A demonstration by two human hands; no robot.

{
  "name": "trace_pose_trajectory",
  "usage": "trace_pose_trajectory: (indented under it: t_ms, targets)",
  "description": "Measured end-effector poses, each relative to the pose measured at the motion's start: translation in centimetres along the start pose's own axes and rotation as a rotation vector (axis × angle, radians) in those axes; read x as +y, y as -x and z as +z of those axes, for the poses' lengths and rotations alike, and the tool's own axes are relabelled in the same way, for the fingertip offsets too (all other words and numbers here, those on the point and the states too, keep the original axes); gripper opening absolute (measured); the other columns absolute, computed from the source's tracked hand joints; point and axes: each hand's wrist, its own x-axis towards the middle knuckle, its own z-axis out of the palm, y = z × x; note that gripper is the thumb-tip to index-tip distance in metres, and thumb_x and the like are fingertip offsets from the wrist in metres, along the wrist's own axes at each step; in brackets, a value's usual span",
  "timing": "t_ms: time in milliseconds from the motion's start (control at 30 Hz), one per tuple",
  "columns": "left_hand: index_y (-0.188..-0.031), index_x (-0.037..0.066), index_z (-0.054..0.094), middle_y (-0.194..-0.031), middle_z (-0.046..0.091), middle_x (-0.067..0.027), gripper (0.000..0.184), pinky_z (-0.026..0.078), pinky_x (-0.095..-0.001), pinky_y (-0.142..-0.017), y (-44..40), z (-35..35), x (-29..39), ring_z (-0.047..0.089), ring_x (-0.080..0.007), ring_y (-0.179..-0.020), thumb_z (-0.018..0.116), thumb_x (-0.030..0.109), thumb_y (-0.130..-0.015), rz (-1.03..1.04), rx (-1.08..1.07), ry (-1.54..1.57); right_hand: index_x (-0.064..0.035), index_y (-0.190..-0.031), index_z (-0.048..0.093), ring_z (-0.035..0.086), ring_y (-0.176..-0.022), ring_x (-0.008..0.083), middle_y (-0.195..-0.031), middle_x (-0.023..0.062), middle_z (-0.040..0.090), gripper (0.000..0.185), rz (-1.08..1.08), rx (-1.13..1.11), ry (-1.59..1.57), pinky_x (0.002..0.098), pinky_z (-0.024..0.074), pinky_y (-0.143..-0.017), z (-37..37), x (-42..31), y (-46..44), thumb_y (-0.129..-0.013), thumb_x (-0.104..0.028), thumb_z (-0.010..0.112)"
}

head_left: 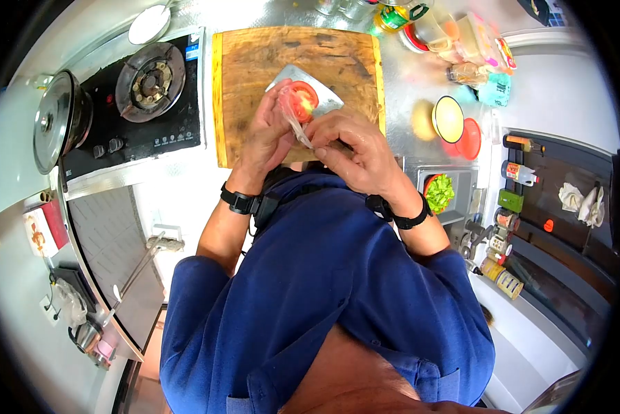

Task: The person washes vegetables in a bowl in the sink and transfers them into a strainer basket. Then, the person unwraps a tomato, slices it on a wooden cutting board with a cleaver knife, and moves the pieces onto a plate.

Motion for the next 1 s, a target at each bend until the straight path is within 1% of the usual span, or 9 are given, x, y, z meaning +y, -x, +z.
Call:
trace_pose_trajectory:
  t_ms: [67,200,267,400,467,567,733,833,1000]
  targets:
    - [-0.148,0.012,0.032,-0.139,0.049,-0.0165,0.076,0.045,-0.0457,-0.107,0.3,0.4,0.4,0.051,-0.0324,-0.129,0.076,0.021,-0.087,-0.013,-0.100,0.012,-0.0003,-0.092,0.061,0.066,-0.089,0.0174,-0.099,0.0098,0.065,0.008,0.123,0.064,-0.229,0.0288,0.0519,-0.077,0.2,-0.6,0.1,-0.086,0.004,0.065]
    - [-0.146,0.011,0.035,-0.140,0.047,-0.0177,0.072,0.043,-0.0484,-0.108,0.4,1.1,1.1,0.048,-0.0376,-0.132,0.075,0.021,-0.087,-0.086,-0.065,0.082,0.0005,-0.094,0.060,0.064,-0.090,0.0133,-0.100,0.0073,0.065,0.007,0.231,0.118,-0.368,0.0273,0.0515,-0.077,-0.3,-0.3,0.4,-0.089,0.005,0.062]
    - [-0.144,0.011,0.036,-0.141,0.045,-0.0184,0.068,0.043,-0.0494,-0.109,0.3,0.8,0.8,0.047,-0.0403,-0.132,0.073,0.018,-0.087,-0.036,-0.170,0.170,0.0010,-0.098,0.060,0.063,-0.092,0.0113,-0.100,0.0061,0.064,0.008,0.395,0.191,-0.647,0.0265,0.0521,-0.079,-0.7,-1.2,-0.1,-0.091,0.005,0.062]
    - [-0.145,0.009,0.035,-0.141,0.045,-0.0195,0.070,0.040,-0.0504,-0.111,-0.2,-0.2,-0.2,0.046,-0.0431,-0.133,0.072,0.014,-0.085,-0.074,-0.094,0.233,0.0010,-0.102,0.058,0.068,-0.095,0.0200,-0.102,0.0112,0.065,0.009,0.209,0.265,-0.721,0.0332,0.0569,-0.083,-2.6,-1.9,-0.9,-0.093,0.003,0.060]
    - [-0.144,0.006,0.035,-0.140,0.045,-0.0198,0.071,0.034,-0.0509,-0.116,-0.1,-0.1,0.1,0.043,-0.0440,-0.134,0.070,0.011,-0.083,-0.146,-0.092,0.191,0.0011,-0.103,0.058,0.071,-0.090,0.0247,-0.101,0.0161,0.068,0.008,0.115,0.355,-0.589,0.0368,0.0588,-0.082,-4.5,-2.4,-1.0,-0.095,0.001,0.057]
    - [-0.148,0.007,0.033,-0.144,0.044,-0.0158,0.080,0.027,-0.0497,-0.120,-0.1,-0.3,0.2,0.038,-0.0411,-0.139,0.073,0.016,-0.080,-0.211,-0.124,0.184,0.0012,-0.103,0.059,0.071,-0.088,0.0256,-0.098,0.0163,0.069,0.008,0.176,0.471,-0.532,0.0362,0.0590,-0.081,-7.2,-2.5,1.0,-0.095,-0.001,0.059]
    - [-0.148,0.005,0.033,-0.145,0.044,-0.0177,0.081,0.024,-0.0499,-0.122,-0.4,-0.4,0.0,0.034,-0.0441,-0.141,0.073,0.009,-0.078,-0.277,-0.164,0.146,-0.0014,-0.106,0.061,0.071,-0.081,0.0209,-0.095,0.0144,0.071,0.012,0.548,0.826,-0.361,0.0286,0.0569,-0.071,-9.0,0.2,9.8,-0.095,-0.006,0.063]
    - [-0.153,0.007,0.020,-0.147,0.039,-0.0180,0.087,0.030,-0.0499,-0.119,-0.5,-0.2,-0.1,0.037,-0.0449,-0.140,0.061,-0.010,-0.078,-0.343,-0.218,0.100,-0.0020,-0.104,0.063,0.067,-0.074,0.0133,-0.091,0.0079,0.070,0.013,0.807,1.030,-0.152,0.0236,0.0514,-0.065,-7.9,1.2,17.4,-0.094,-0.009,0.065]
    - [-0.153,0.010,0.023,-0.145,0.041,-0.0179,0.083,0.034,-0.0510,-0.117,-0.3,3.7,-1.2,0.040,-0.0426,-0.138,0.061,-0.010,-0.081,-0.468,-0.333,-0.086,-0.0034,-0.103,0.065,0.065,-0.071,0.0107,-0.085,0.0039,0.069,0.014,1.124,1.206,0.062,0.0245,0.0497,-0.063,-3.6,-0.5,31.9,-0.093,-0.014,0.065]
